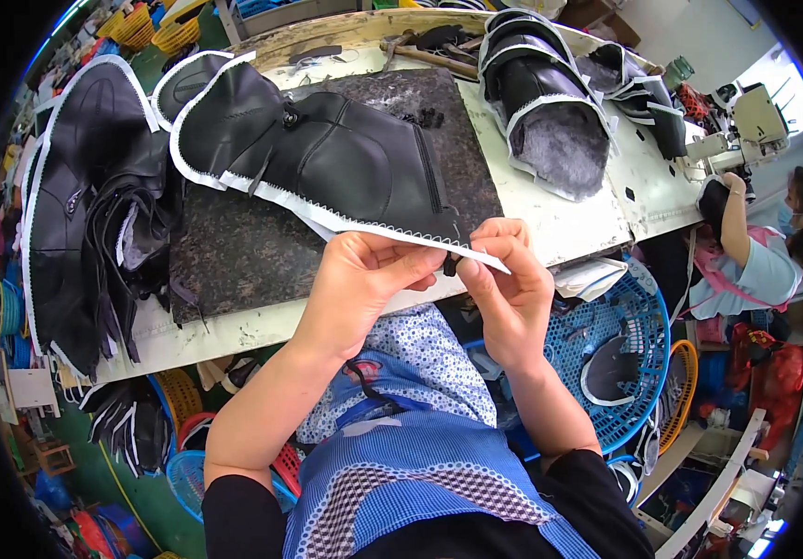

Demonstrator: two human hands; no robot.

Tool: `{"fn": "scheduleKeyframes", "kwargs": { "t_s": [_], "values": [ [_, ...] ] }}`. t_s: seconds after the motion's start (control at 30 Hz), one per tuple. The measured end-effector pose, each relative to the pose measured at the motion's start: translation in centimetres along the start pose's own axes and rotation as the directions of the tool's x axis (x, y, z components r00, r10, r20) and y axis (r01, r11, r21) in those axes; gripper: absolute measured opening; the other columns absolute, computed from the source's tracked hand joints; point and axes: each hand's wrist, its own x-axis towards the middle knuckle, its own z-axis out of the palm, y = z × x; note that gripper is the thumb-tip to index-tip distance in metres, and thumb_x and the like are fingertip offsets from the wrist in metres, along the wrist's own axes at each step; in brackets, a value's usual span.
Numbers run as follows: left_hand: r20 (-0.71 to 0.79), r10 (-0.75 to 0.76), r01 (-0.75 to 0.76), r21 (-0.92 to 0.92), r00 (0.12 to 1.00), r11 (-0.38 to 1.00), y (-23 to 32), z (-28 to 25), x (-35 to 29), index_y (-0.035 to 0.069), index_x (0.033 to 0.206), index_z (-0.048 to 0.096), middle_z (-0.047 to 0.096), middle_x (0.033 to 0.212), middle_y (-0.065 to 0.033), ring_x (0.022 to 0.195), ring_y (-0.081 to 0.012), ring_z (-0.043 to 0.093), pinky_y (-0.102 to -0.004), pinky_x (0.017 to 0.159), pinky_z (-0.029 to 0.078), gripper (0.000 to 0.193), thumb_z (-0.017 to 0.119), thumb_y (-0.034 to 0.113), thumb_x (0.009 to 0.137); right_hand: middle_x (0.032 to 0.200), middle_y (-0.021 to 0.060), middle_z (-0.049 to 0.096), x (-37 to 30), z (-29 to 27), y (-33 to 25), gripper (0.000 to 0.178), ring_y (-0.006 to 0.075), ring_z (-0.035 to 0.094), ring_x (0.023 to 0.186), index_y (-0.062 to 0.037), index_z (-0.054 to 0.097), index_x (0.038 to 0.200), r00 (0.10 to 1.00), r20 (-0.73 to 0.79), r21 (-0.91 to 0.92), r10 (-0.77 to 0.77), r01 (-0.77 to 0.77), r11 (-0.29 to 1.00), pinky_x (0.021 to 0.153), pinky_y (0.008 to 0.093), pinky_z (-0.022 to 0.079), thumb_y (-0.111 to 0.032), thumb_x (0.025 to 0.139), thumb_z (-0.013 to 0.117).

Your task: The recorder is assembling shoe components, specifically attaching a black lining and adhesive pieces to a shoe upper at a factory workstation.

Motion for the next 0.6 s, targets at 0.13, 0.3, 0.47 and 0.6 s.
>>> {"fn": "scheduleKeyframes", "kwargs": {
  "t_s": [0.13,0.3,0.47,0.6],
  "values": [
    [-0.001,0.045,-0.045,0.016,0.999,0.999,-0.5,0.2,0.2,0.003,0.099,0.071,0.07,0.088,-0.0047,0.076,-0.009,0.064,-0.0229,0.069,0.053,0.014,0.07,0.006,0.085,0.1,0.0083,0.052,0.0,-0.2,-0.1,0.009,0.0107,0.05,0.082,0.0016,0.063,0.091,0.996,0.0,-0.166,-0.086,0.085,0.982,0.067,0.0215,0.042,-0.002,0.084,0.068],
    [0.017,0.08,-0.08,0.046,0.997,0.996,-1.0,0.1,0.3,0.002,0.1,0.07,0.07,0.089,-0.0048,0.077,-0.0089,0.064,-0.0231,0.069,0.053,0.015,0.069,0.004,0.085,0.105,0.013,0.054,0.7,-0.4,-0.2,0.011,0.0152,0.053,0.086,0.0007,0.06,0.091,0.949,0.084,-0.49,-0.304,0.304,0.817,0.069,0.0244,0.045,0.004,0.082,0.066],
    [0.02,0.063,-0.064,0.021,0.998,0.998,-1.8,-0.2,-0.2,0.0,0.104,0.068,0.069,0.089,-0.0037,0.076,-0.0065,0.061,-0.0208,0.069,0.051,0.019,0.069,0.003,0.086,0.109,0.0132,0.056,1.4,0.0,0.5,0.011,0.0181,0.057,0.094,0.0017,0.056,0.093,0.988,0.064,-0.262,-0.139,0.151,0.953,0.078,0.0273,0.049,0.006,0.084,0.06],
    [0.042,0.054,-0.057,0.075,0.998,0.996,-1.8,0.1,-0.3,-0.001,0.103,0.069,0.068,0.088,-0.0021,0.075,-0.0042,0.059,-0.0188,0.068,0.048,0.018,0.069,0.004,0.086,0.11,0.0127,0.057,1.0,0.2,0.7,0.011,0.014,0.057,0.094,0.0018,0.054,0.094,0.996,0.093,-0.097,0.004,0.005,0.995,0.079,0.0251,0.048,0.008,0.086,0.057]
  ]
}}
